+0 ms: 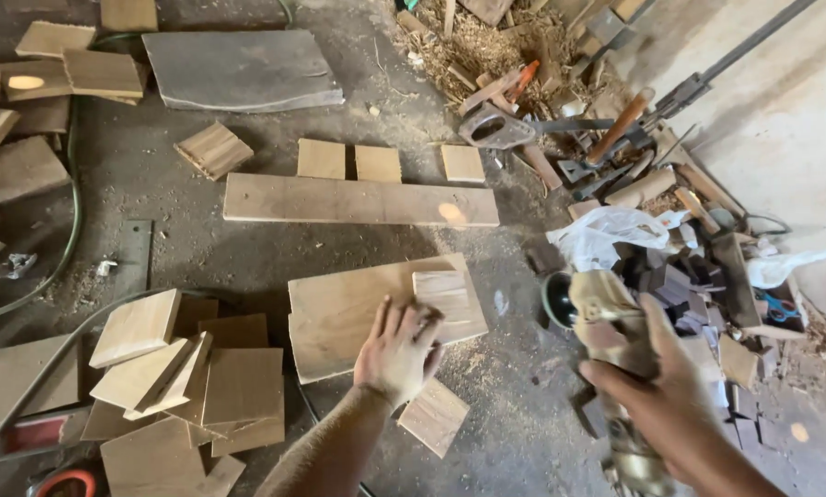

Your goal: Sand small wooden blocks using a handheld angle grinder with a sanding disc.

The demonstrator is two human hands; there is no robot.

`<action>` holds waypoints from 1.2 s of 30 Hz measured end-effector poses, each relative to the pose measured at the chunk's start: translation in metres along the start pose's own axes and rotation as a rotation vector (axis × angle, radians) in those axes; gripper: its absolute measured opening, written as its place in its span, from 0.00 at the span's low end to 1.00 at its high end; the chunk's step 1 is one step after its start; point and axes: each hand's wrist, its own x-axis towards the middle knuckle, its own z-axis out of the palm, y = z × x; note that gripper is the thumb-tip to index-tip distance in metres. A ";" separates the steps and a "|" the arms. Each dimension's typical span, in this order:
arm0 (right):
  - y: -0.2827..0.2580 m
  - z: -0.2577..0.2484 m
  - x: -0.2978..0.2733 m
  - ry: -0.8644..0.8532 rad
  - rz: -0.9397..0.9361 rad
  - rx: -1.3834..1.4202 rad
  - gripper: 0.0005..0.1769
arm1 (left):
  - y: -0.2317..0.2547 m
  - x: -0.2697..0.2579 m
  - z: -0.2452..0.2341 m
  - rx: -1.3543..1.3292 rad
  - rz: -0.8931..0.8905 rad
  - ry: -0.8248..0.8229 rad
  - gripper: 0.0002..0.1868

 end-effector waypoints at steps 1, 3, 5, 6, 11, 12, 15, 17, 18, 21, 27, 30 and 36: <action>-0.012 -0.004 -0.014 0.035 0.070 0.006 0.66 | 0.002 0.006 -0.009 -0.077 -0.074 0.059 0.22; 0.000 -0.017 -0.021 0.073 0.133 0.018 0.63 | 0.001 0.018 -0.013 -0.150 -0.144 0.127 0.16; 0.051 -0.034 -0.011 0.010 -0.216 -0.093 0.64 | -0.001 0.024 -0.001 -0.100 -0.116 0.026 0.32; 0.050 -0.032 -0.014 0.008 -0.210 -0.094 0.64 | -0.003 0.031 0.007 -0.102 -0.117 0.020 0.32; 0.045 -0.027 -0.021 -0.015 -0.141 -0.096 0.67 | -0.014 0.056 0.044 0.010 -0.097 -0.223 0.33; 0.047 -0.029 -0.020 -0.008 -0.145 -0.094 0.67 | -0.012 0.064 0.019 0.010 -0.092 -0.216 0.33; 0.049 -0.029 -0.020 -0.001 -0.164 -0.111 0.64 | -0.012 0.067 -0.039 -0.367 -0.231 -0.354 0.28; 0.041 -0.027 -0.023 -0.017 -0.119 -0.045 0.65 | -0.016 0.065 -0.055 -0.426 -0.189 -0.122 0.19; 0.050 -0.028 -0.020 -0.018 -0.119 -0.044 0.65 | -0.021 0.063 -0.046 -0.424 -0.190 -0.123 0.19; 0.067 -0.029 -0.012 0.033 -0.227 -0.089 0.61 | -0.037 0.055 -0.026 -0.652 -0.443 -0.088 0.16; 0.063 -0.025 -0.012 0.006 -0.145 -0.131 0.61 | -0.047 0.045 -0.013 -0.855 -0.624 0.034 0.11; 0.055 -0.018 -0.013 0.001 -0.064 -0.038 0.62 | -0.044 0.052 -0.028 -0.949 -0.669 -0.167 0.13; 0.058 -0.010 -0.004 -0.035 -0.113 -0.142 0.65 | -0.037 0.056 -0.027 -0.831 -0.519 -0.263 0.25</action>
